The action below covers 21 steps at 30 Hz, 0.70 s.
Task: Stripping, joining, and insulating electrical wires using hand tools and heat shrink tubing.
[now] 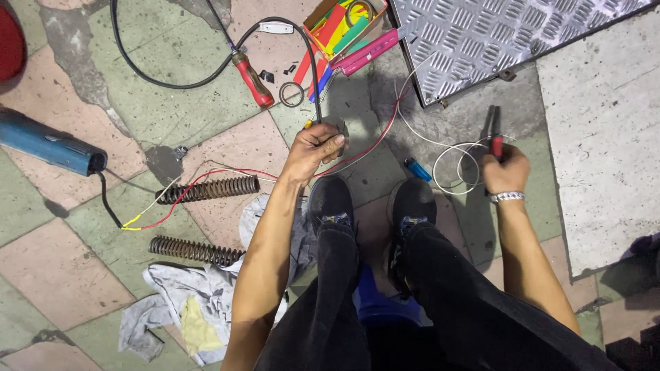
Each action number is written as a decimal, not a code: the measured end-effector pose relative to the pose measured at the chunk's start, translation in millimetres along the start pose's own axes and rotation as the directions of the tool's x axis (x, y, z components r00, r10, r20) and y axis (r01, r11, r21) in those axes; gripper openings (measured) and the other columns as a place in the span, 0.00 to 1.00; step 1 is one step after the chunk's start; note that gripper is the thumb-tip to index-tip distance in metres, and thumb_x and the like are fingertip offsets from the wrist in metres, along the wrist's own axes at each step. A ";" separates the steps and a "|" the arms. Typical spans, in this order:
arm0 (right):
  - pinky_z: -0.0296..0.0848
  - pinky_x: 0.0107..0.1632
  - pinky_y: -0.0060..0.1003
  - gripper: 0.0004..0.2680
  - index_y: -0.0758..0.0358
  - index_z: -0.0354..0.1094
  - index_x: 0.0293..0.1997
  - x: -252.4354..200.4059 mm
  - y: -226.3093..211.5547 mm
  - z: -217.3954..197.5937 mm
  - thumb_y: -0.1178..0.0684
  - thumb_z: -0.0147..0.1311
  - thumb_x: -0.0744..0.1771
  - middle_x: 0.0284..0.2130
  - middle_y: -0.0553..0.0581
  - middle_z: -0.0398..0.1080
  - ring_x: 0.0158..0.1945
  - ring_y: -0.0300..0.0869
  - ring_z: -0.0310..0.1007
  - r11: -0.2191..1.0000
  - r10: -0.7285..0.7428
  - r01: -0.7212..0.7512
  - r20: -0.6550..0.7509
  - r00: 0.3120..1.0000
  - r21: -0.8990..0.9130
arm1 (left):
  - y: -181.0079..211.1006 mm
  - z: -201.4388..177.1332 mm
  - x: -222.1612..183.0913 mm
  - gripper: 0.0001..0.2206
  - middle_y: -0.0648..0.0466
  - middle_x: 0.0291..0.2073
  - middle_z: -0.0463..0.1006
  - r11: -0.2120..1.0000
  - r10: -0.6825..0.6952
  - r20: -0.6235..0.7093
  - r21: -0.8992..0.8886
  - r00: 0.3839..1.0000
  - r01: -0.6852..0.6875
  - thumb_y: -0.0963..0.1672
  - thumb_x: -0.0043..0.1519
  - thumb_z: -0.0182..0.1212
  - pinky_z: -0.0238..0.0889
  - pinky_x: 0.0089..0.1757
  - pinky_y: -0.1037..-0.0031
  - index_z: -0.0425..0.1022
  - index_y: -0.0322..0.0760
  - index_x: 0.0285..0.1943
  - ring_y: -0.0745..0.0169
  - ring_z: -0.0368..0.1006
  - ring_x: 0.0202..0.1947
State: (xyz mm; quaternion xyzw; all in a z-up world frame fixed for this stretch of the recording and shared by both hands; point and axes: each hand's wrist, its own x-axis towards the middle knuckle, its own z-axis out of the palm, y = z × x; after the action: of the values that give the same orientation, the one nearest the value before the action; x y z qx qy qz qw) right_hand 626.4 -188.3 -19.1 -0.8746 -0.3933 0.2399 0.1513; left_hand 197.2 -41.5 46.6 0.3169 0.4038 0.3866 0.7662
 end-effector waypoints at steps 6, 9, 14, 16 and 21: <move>0.72 0.44 0.42 0.07 0.67 0.72 0.50 -40.2 -94.5 -55.9 0.60 0.60 0.68 0.35 0.66 0.73 0.42 0.51 0.75 0.924 -0.116 0.120 -0.031 0.993 0.364 | 15.0 11.7 -2.6 0.02 0.49 0.25 0.79 0.998 -0.011 -0.019 -0.060 1.000 0.010 0.39 0.63 0.66 0.58 0.21 0.88 0.80 0.32 0.39 0.67 0.74 0.22; 0.77 0.42 0.36 0.05 0.68 0.71 0.48 -57.0 -125.6 -64.6 0.64 0.59 0.68 0.34 0.61 0.73 0.36 0.45 0.78 0.776 -0.086 0.022 0.070 0.994 0.630 | 23.1 15.9 -7.8 0.03 0.50 0.25 0.78 0.996 -0.012 -0.029 -0.094 1.000 0.009 0.39 0.65 0.64 0.56 0.22 0.88 0.80 0.31 0.39 0.69 0.71 0.22; 0.81 0.43 0.42 0.06 0.67 0.64 0.56 -63.0 -163.9 -90.6 0.61 0.51 0.73 0.44 0.65 0.71 0.39 0.48 0.76 0.674 -0.133 0.019 0.096 0.986 0.738 | 30.2 7.9 -8.5 0.05 0.49 0.27 0.78 1.000 -0.007 0.045 -0.021 0.999 0.008 0.40 0.66 0.62 0.54 0.23 0.85 0.79 0.31 0.39 0.72 0.64 0.20; 0.83 0.42 0.45 0.06 0.64 0.58 0.57 -64.8 -166.6 -94.7 0.59 0.47 0.74 0.52 0.63 0.69 0.40 0.47 0.74 0.637 -0.141 -0.009 0.129 0.982 0.771 | 22.7 0.3 -7.6 0.07 0.47 0.31 0.80 0.999 -0.014 0.122 0.031 0.992 0.010 0.42 0.67 0.60 0.52 0.25 0.83 0.78 0.31 0.40 0.73 0.58 0.20; 0.80 0.39 0.44 0.07 0.67 0.66 0.52 -91.0 -193.8 -79.6 0.54 0.56 0.73 0.36 0.58 0.69 0.36 0.46 0.76 0.754 -0.113 -0.009 0.144 0.983 0.656 | -9.2 2.1 -3.9 0.06 0.52 0.25 0.79 0.996 0.059 -0.049 0.065 0.997 -0.056 0.38 0.60 0.70 0.59 0.24 0.89 0.78 0.30 0.43 0.78 0.69 0.23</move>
State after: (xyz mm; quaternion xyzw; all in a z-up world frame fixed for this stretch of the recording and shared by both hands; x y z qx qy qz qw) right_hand 497.6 -138.5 163.0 -0.7307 -0.3207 0.4334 0.4189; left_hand 200.7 -49.8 41.8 0.3426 0.4257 0.4034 0.7339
